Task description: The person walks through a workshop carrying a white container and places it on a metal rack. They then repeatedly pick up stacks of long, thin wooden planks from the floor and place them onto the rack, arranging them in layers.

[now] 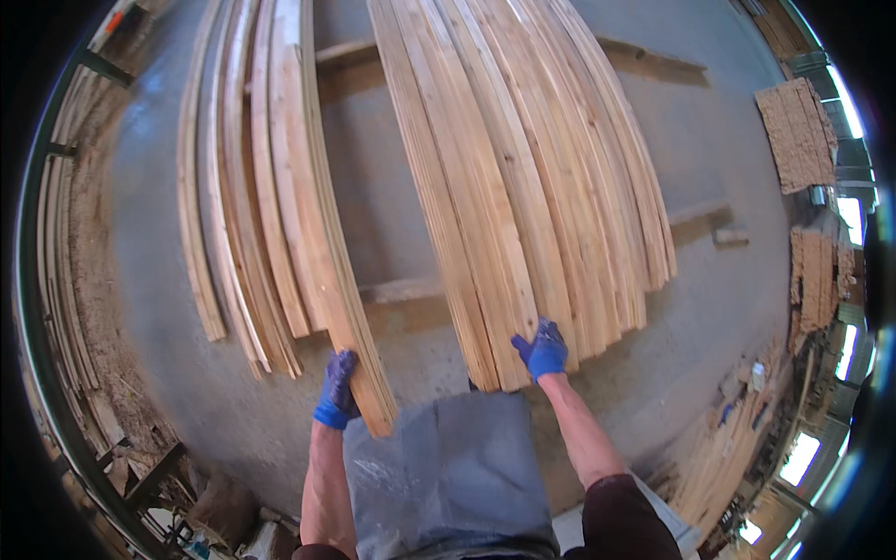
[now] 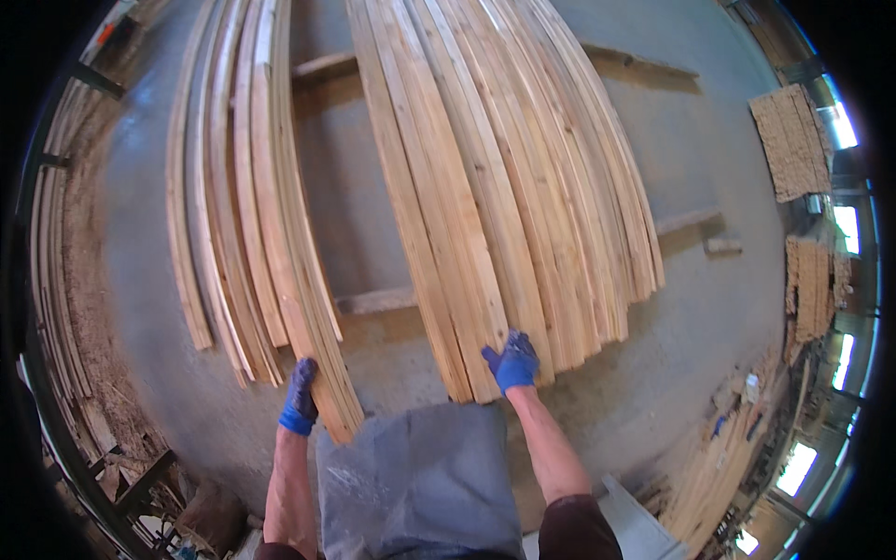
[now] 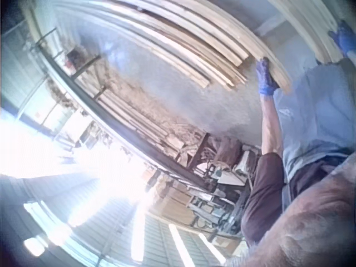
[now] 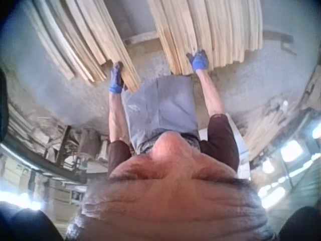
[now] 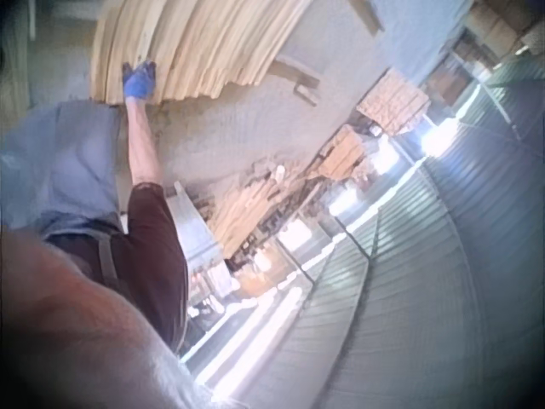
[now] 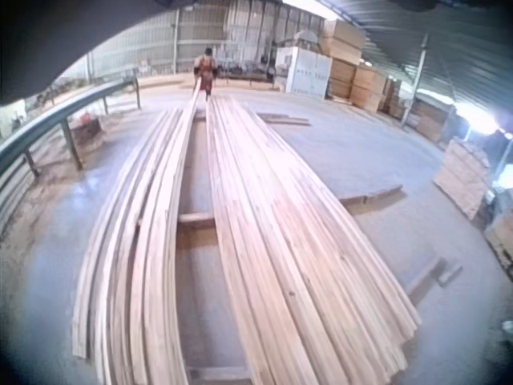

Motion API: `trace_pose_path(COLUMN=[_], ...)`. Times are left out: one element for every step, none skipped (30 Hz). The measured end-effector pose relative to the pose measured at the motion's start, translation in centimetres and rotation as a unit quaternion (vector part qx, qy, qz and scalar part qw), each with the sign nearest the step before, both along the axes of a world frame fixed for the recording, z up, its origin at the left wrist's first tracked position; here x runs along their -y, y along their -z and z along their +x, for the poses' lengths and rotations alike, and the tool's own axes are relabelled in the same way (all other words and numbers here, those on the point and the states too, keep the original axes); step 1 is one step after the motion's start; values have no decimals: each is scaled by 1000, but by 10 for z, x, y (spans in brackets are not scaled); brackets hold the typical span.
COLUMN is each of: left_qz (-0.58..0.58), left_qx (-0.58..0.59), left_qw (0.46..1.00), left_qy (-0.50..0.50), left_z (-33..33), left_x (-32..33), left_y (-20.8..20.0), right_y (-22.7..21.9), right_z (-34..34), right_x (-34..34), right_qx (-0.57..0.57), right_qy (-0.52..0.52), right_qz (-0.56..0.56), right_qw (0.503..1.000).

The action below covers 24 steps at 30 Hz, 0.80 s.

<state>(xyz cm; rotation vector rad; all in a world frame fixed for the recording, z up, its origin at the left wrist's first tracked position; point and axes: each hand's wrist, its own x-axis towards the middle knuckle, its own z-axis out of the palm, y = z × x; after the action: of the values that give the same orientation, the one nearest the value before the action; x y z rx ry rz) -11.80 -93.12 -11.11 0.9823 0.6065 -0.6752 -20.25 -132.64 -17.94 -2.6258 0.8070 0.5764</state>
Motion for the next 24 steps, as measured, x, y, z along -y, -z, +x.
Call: trace_pose_path(left_qz=[-7, -6, 17, 42, 67, 54, 45, 39, 28, 28, 25, 30, 37, 44, 52, 44, 35, 27, 23, 19, 14, 30, 48, 65], left_qx=[-15, -1, 11, 18, 22, 12, -4, -21, -22, -27, -22, -17, -15, -13, -10, -12, -14, -15, -17, -17, -18, -15, -9, -3], left_qw=[1000, 1000, 1000, 999, 997, 998, 999, 999, 999, 999, 999, 999, 999, 999, 999, 999, 999, 999, 1000, 1000, 1000, 999, 999, 998], left_qy=[10, 16, 9, 7, 10, 11, 8, -1, -10, -5, -3, 1, 2, 4, 6, 6, 8, 9, 7, 6, 5, 2, -6, -15], left_z=[-5, -9, -11, -17, -21, -23, -29, -37, -35, -34, -29, -31, -31, -32, -34, -33, -31, -30, -29, -28, -28, -31, -36, -39], left_x=[-2, -2, -3, -5, -7, -11, -16, -21, -20, -19, -18, -18, -21, -23, -24, -24, -26, -26, -27, -27, -28, -31, -38, -41], left_y=[3, 5, 12, 20, 28, 31, 34, 37, 41, 38, 34, 35, 37, 39, 41, 40, 38, 35, 34, 33, 32, 35, 46, 53], right_y=[-3, 1, 8, 18, 27, 39, 24, 6, 4, -3, -3, -2, 1, -2, 3, 11, 17, 21, 18, 12, 5, 7, -4, -19], right_z=[-2, 0, 2, -2, -8, -21, -16, -5, -11, -8, -13, -18, -16, -14, -16, -19, -23, -26, -23, -24, -27, -40, -45, -47], right_x=[-4, -6, -4, -2, 1, 17, 21, 27, 37, 43, 43, 41, 36, 29, 26, 21, 19, 20, 21, 21, 22, 27, 31, 37], right_qx=[-35, -65, -63, -66, -85, -49, -39, -49, -27, -64, -82, -100, -110, -149, -142, -136, -130, -122, -118, -114, -109, -60, -11, 37], right_qy=[3, 2, -2, -2, -6, -41, -52, -38, -51, -34, -27, -20, -13, 18, 15, 13, 12, 15, 13, 11, 9, -33, -46, -60], right_qz=[-23, -42, -42, -40, -68, -73, -63, -28, -45, -40, -40, -39, -36, 6, -7, -18, -30, -39, -36, -33, -31, -56, -35, -16], right_qw=[999, 997, 997, 997, 994, 995, 996, 998, 997, 997, 995, 994, 993, 989, 990, 990, 991, 992, 992, 993, 993, 996, 998, 997])
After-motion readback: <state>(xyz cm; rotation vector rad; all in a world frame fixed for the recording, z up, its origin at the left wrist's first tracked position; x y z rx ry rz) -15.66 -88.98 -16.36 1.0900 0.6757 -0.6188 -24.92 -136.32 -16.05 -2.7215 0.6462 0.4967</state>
